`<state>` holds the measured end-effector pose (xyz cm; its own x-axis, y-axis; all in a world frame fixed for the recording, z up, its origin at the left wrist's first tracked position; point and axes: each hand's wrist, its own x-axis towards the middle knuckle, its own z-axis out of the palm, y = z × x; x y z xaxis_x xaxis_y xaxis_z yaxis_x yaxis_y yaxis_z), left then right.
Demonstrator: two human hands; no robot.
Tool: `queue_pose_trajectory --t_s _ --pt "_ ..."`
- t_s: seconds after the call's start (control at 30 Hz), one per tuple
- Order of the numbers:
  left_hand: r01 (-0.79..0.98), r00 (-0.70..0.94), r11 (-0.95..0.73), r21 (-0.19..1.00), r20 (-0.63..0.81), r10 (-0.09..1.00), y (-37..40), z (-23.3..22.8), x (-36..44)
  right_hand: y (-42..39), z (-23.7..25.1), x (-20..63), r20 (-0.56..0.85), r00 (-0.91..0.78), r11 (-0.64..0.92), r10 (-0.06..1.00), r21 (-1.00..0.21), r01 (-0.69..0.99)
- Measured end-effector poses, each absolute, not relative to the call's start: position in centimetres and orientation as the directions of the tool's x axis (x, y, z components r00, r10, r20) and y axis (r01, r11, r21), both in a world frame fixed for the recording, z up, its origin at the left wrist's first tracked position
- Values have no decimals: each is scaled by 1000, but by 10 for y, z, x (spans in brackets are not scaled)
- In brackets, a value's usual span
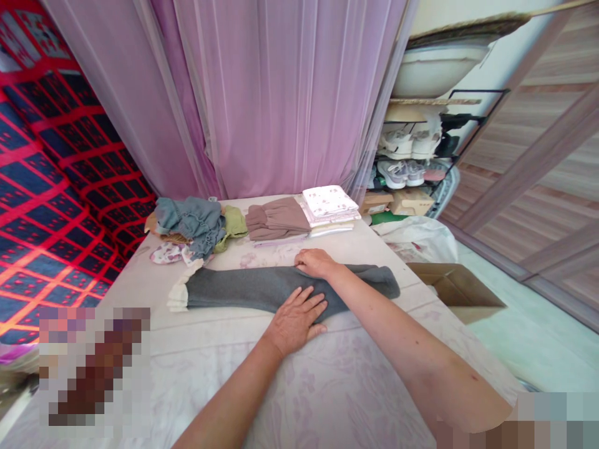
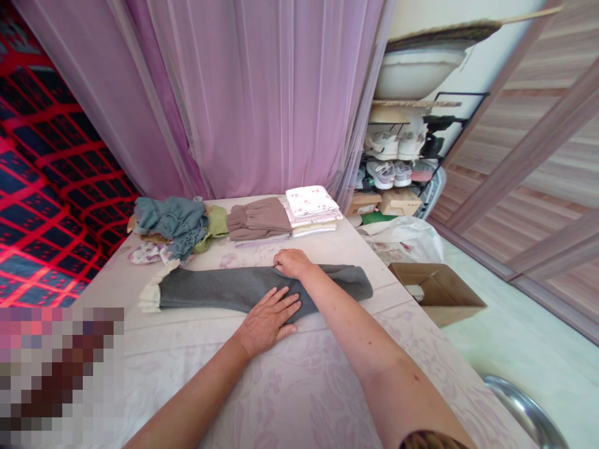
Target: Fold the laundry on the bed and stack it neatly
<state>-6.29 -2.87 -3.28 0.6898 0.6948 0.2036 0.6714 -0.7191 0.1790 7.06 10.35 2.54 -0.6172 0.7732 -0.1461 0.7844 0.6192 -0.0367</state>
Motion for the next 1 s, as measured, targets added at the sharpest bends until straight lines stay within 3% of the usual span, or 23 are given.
queue_pose_trajectory --t_s 0.2,0.33,0.47,0.83,1.0 --pt "694 663 -690 208 191 724 -30 -34 -62 112 43 114 -335 -508 542 793 8 840" --pt "699 662 -683 214 169 730 -29 -32 -62 109 43 139 -280 -424 450 861 32 892" --pt "704 658 -680 205 171 733 -29 -31 -61 102 38 144 -194 -380 384 904 -19 923" --pt "722 653 -678 141 186 734 -28 -32 -62 94 42 155 -314 -573 463 757 -361 809" --pt "721 654 -678 146 182 734 -28 -32 -62 90 42 152 -334 -556 491 761 -265 830"
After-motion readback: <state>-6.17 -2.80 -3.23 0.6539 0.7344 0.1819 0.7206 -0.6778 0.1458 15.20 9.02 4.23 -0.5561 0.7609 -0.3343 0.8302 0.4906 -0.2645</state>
